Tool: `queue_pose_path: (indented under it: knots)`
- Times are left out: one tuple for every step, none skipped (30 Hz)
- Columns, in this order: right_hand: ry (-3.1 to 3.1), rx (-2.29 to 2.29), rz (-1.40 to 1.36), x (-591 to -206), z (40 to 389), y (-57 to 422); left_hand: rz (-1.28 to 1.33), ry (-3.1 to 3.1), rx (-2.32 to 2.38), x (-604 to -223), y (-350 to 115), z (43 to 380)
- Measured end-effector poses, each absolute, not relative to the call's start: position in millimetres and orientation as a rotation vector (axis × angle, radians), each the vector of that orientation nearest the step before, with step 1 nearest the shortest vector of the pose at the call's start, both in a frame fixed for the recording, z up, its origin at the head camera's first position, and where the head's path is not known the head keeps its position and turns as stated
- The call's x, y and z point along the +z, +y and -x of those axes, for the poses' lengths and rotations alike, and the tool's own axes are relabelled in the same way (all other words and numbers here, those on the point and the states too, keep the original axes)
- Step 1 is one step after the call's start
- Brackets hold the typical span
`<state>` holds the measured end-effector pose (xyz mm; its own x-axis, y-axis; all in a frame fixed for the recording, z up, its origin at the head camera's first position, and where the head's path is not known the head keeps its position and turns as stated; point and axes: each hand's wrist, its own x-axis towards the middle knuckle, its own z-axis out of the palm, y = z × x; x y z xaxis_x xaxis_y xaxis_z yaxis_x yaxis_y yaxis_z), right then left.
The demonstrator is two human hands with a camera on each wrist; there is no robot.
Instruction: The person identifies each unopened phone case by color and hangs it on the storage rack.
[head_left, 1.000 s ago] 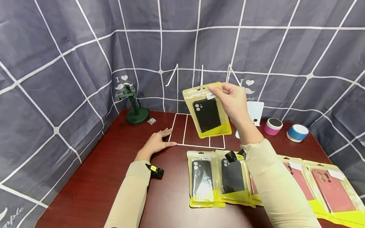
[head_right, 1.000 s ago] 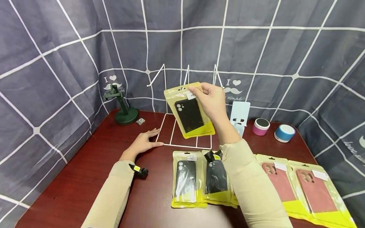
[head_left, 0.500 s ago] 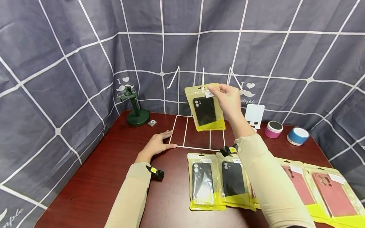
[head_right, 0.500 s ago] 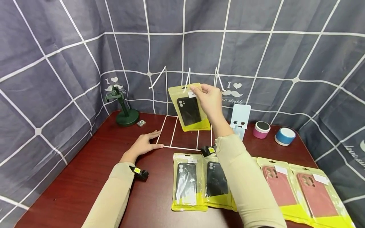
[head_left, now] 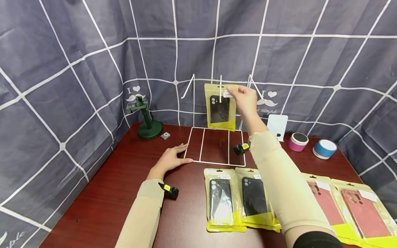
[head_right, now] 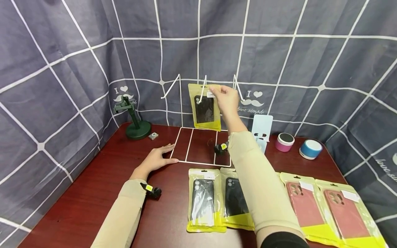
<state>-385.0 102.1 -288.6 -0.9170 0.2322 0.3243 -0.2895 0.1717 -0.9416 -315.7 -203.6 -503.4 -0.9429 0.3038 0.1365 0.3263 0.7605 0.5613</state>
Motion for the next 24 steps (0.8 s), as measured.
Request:
queue_pose_path:
  knots:
    - [-2.065, 1.78, -0.049, -288.0, 387.0, 102.5, 0.524, -2.909, -0.933, -504.2, -203.5, 316.3]
    - [-2.065, 1.781, -0.045, -287.2, 388.6, 102.7, 0.525, -2.907, -0.932, -504.6, -203.3, 316.7]
    - [-2.067, 1.784, -0.041, -286.5, 389.8, 102.6, 0.528, -2.906, -0.93, -504.8, -203.3, 317.1]
    - [-2.07, 1.785, -0.041, -285.8, 390.8, 102.8, 0.531, -2.905, -0.93, -504.9, -203.3, 317.2]
    - [-2.071, 1.786, -0.043, -285.2, 391.6, 102.7, 0.533, -2.904, -0.926, -505.0, -203.4, 317.5]
    - [-2.072, 1.786, -0.044, -284.9, 392.3, 102.8, 0.535, -2.904, -0.924, -505.0, -203.5, 317.5]
    - [-2.081, 1.78, -0.041, -284.7, 392.9, 102.9, 0.536, -2.903, -0.925, -504.8, -203.5, 317.3]
    - [-2.085, 1.777, -0.039, -284.7, 393.5, 103.0, 0.537, -2.904, -0.924, -504.6, -203.5, 317.1]
    - [-2.088, 1.772, -0.036, -285.0, 394.1, 103.3, 0.536, -2.906, -0.922, -504.4, -203.4, 316.9]
    - [-2.087, 1.774, -0.033, -285.4, 394.8, 103.7, 0.538, -2.907, -0.925, -504.2, -203.3, 316.7]
    - [-2.084, 1.778, -0.03, -286.0, 395.2, 103.8, 0.537, -2.909, -0.928, -503.9, -203.2, 316.2]
    - [-2.084, 1.778, -0.03, -286.8, 395.9, 104.1, 0.533, -2.913, -0.932, -503.6, -203.1, 315.7]
    - [-2.083, 1.785, -0.035, -287.7, 396.4, 104.3, 0.528, -2.916, -0.937, -503.4, -203.1, 315.2]
    - [-2.077, 1.796, -0.046, -288.7, 396.9, 104.5, 0.527, -2.918, -0.938, -503.3, -203.1, 314.7]
    - [-2.072, 1.804, -0.058, -289.6, 397.3, 104.7, 0.523, -2.921, -0.942, -503.2, -203.0, 314.2]
    - [-2.071, 1.809, -0.068, -290.5, 397.2, 104.7, 0.521, -2.924, -0.942, -503.2, -203.0, 313.8]
    - [-2.074, 1.807, -0.075, -291.6, 397.0, 104.9, 0.518, -2.928, -0.94, -503.0, -203.0, 313.3]
    - [-2.08, 1.804, -0.083, -292.6, 396.4, 105.2, 0.515, -2.933, -0.936, -503.0, -203.0, 313.1]
    - [-2.09, 1.793, -0.091, -293.6, 395.5, 105.7, 0.516, -2.936, -0.933, -503.1, -202.9, 313.2]
    - [-2.103, 1.769, -0.097, -294.5, 394.3, 106.4, 0.517, -2.938, -0.929, -503.1, -202.8, 313.3]
    - [-2.115, 1.749, -0.104, -295.5, 392.8, 107.2, 0.519, -2.938, -0.927, -502.7, -202.7, 313.5]
    - [-2.131, 1.719, -0.109, -296.7, 391.1, 108.4, 0.523, -2.935, -0.931, -502.2, -202.6, 313.7]
    - [-2.146, 1.688, -0.121, -298.0, 388.9, 110.3, 0.529, -2.929, -0.931, -501.7, -202.7, 314.1]
    - [-2.153, 1.669, -0.143, -299.6, 386.8, 112.5, 0.537, -2.921, -0.935, -501.1, -202.8, 314.7]
